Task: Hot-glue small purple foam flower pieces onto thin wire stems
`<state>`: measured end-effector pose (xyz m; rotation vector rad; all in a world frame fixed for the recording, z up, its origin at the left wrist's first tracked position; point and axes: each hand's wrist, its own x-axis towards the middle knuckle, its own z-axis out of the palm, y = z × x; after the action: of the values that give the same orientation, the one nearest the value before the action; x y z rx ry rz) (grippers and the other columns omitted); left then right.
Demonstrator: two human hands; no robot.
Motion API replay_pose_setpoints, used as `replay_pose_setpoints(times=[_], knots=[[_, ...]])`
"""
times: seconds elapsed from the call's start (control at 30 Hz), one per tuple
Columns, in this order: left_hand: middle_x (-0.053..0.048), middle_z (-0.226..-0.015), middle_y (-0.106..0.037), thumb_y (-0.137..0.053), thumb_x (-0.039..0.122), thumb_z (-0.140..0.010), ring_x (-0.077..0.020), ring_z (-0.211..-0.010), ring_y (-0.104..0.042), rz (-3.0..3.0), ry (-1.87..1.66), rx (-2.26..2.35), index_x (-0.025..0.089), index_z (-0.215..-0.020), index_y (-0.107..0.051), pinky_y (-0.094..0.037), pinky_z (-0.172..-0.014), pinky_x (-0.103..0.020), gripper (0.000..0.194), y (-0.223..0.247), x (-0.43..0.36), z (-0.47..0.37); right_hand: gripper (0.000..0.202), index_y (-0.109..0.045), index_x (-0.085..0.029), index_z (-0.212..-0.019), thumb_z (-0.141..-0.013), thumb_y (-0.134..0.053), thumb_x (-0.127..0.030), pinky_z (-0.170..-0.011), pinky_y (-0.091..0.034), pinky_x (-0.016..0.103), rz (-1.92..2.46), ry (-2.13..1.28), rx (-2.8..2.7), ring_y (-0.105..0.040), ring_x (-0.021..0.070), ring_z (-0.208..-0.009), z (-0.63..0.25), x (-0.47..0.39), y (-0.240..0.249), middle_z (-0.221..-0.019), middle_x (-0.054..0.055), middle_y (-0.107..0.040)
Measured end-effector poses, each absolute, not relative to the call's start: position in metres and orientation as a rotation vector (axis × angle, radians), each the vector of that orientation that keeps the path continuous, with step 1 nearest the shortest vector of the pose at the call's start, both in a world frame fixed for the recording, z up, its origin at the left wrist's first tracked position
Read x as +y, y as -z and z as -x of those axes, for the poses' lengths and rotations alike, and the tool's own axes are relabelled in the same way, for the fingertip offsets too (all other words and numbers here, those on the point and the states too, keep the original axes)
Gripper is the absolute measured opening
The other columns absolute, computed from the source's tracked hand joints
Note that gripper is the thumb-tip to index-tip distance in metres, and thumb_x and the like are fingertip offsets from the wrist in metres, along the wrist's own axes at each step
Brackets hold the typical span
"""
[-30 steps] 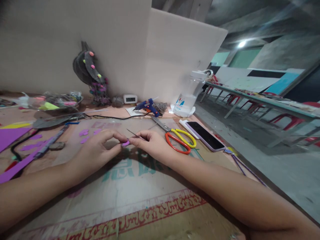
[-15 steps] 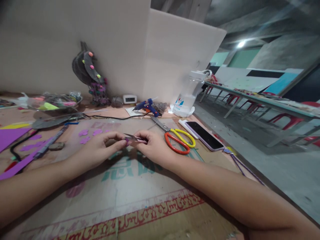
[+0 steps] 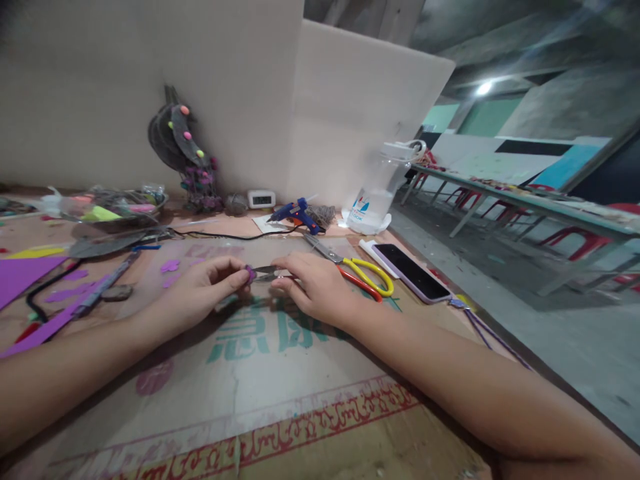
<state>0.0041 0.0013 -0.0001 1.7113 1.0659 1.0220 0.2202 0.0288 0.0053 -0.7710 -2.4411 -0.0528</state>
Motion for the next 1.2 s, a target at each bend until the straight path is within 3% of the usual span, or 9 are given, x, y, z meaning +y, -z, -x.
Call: replay_pose_setpoints(times=[1.2], knots=[[0.0,-0.071,-0.06,-0.049,0.039,-0.085,-0.0136,-0.066,-0.054,-1.765,-0.943,1.088,0.017,-0.077,-0.057,-0.039,-0.061,-0.024,0.024,0.0008,0.0017,-0.0025,0.024,-0.061,-0.016,-0.098,-0.093,-0.045,-0.032,-0.064,-0.041,0.027,0.762,0.118,-2.426,-0.055,0.0158,-0.071,-0.2172,0.0295,-0.0044,-0.079,0.006,-0.063]])
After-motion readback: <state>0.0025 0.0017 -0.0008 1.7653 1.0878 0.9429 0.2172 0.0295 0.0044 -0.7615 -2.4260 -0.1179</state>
